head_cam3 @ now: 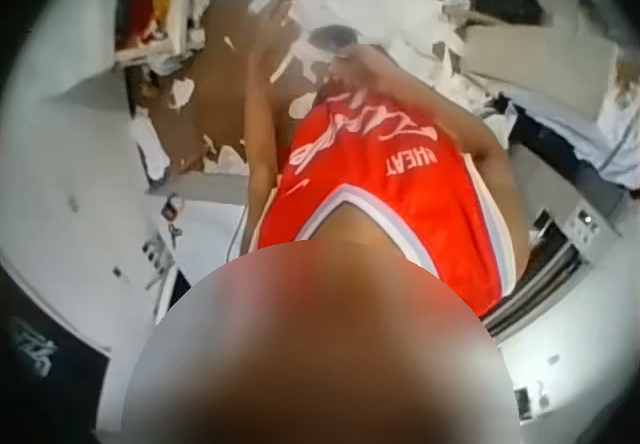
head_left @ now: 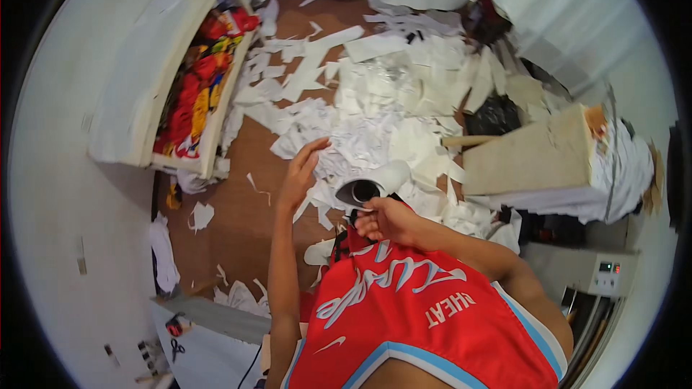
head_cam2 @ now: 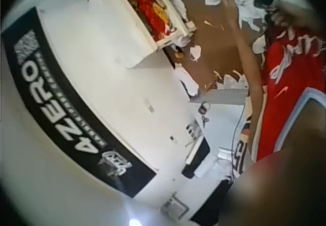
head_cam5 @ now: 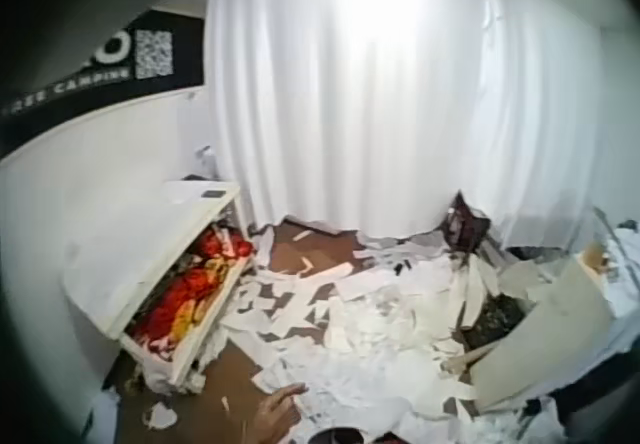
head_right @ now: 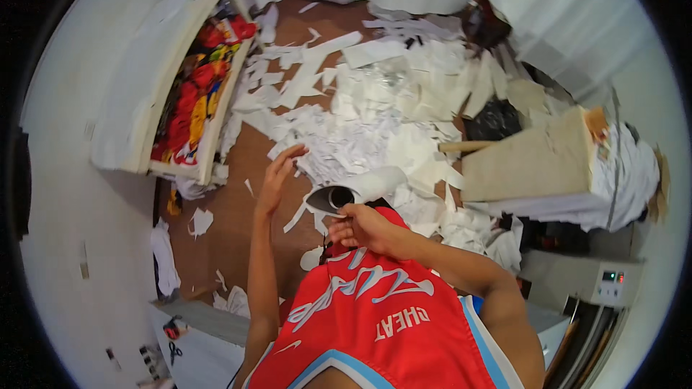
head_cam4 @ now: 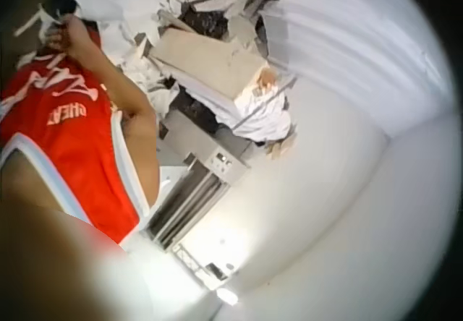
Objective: Cutting out printed heat transfer designs from a large vinyl roll for clothing production.
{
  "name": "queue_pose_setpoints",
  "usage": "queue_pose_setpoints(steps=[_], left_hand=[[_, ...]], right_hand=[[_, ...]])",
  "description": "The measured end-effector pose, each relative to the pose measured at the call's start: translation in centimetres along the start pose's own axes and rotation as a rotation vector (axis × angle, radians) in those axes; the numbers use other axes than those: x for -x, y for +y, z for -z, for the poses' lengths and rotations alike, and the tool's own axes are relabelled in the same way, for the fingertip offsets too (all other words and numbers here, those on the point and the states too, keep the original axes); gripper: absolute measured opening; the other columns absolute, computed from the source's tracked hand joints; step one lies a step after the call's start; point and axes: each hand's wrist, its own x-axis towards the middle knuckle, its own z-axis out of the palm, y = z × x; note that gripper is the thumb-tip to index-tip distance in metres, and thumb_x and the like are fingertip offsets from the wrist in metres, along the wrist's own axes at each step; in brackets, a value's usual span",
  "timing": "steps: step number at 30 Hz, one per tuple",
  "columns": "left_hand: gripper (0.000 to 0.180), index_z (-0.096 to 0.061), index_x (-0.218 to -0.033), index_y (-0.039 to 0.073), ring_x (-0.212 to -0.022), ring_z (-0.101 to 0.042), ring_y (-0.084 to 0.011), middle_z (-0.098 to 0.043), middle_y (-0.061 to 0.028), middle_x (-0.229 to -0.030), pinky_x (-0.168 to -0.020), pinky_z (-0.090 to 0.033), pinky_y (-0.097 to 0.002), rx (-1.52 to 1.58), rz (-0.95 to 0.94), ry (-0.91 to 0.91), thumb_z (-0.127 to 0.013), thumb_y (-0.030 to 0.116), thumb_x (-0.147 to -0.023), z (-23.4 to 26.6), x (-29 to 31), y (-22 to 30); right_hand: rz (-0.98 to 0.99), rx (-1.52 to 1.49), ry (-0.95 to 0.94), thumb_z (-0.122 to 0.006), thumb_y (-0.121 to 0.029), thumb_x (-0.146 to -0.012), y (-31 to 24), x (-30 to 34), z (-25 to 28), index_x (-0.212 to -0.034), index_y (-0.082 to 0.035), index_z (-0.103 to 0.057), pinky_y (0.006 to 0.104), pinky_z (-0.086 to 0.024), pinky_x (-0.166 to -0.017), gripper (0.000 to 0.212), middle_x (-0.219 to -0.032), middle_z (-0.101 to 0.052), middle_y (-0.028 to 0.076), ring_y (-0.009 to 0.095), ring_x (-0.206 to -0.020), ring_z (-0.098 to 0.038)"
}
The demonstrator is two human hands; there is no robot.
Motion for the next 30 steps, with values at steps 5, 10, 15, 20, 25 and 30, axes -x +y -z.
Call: queue_pose_setpoints(steps=[5,10,15,20,25,30], left_hand=[[0.067,-0.056,-0.124,0.0,-0.125,-0.046,-0.0219,-0.057,-0.0116,-0.128,-0.108,-0.028,-0.0355,-0.026,0.084,-0.34,-0.05,0.056,-0.087,5.4,-4.2,1.9],[0.083,-0.054,-0.128,0.003,-0.126,-0.045,-0.0242,-0.052,-0.0123,-0.132,-0.107,-0.03,-0.0383,0.079,-0.182,-0.793,-0.078,0.051,-0.065,6.0,-7.6,3.7],[0.09,-0.046,-0.135,0.008,-0.125,-0.043,-0.0234,-0.047,-0.0112,-0.133,-0.107,-0.031,-0.0376,-0.006,-0.191,-0.716,-0.086,0.031,-0.058,14.5,-15.3,6.8],[0.096,-0.042,-0.139,0.012,-0.125,-0.042,-0.0217,-0.049,-0.0103,-0.131,-0.104,-0.033,-0.0365,-0.047,-0.483,-0.719,-0.087,0.026,-0.056,21.2,-20.6,8.8],[0.08,-0.055,-0.128,0.012,-0.097,-0.055,-0.0214,-0.06,-0.0069,-0.113,-0.085,-0.043,-0.034,-0.159,-0.185,-0.614,-0.086,0.032,-0.056,27.8,-20.9,10.5],[0.041,-0.066,-0.095,0.011,-0.098,-0.05,-0.0258,-0.054,-0.0074,-0.097,-0.085,-0.041,-0.0366,-0.365,-0.473,-0.401,-0.079,0.027,-0.06,31.3,-23.2,11.1]], right_hand=[[-0.162,0.719,-0.095,-0.043,-0.028,-0.088,-5.8,2.2,-3.5,-0.078,0.0,-0.059,0.0242,-0.036,-0.045,0.033,-0.063,-0.062,0.009,0.012,-0.047,-0.052],[-0.131,0.991,-0.002,-0.042,-0.024,-0.087,-16.1,-0.1,-6.9,-0.075,0.001,-0.062,0.0245,-0.035,-0.042,0.035,-0.057,-0.061,0.007,0.011,-0.043,-0.05],[-0.215,1.353,-0.068,-0.041,-0.019,-0.088,-25.9,-6.3,-14.0,-0.079,0.008,-0.063,0.028,-0.046,-0.05,0.036,-0.066,-0.064,0.01,0.013,-0.05,-0.056],[-0.167,1.624,-0.088,-0.039,-0.024,-0.089,-32.8,-9.7,-23.2,-0.075,0.004,-0.064,0.0288,-0.048,-0.053,0.04,-0.065,-0.064,0.009,0.015,-0.052,-0.057],[-0.233,1.948,0.035,-0.041,-0.028,-0.087,-37.9,-11.7,-30.7,-0.068,-0.001,-0.065,0.0297,-0.049,-0.058,0.041,-0.065,-0.066,0.006,0.015,-0.055,-0.061],[-0.219,1.996,0.187,-0.044,-0.029,-0.087,-40.8,-14.5,-36.0,-0.071,-0.004,-0.067,0.0302,-0.049,-0.062,0.038,-0.067,-0.068,0.003,0.015,-0.059,-0.064]])
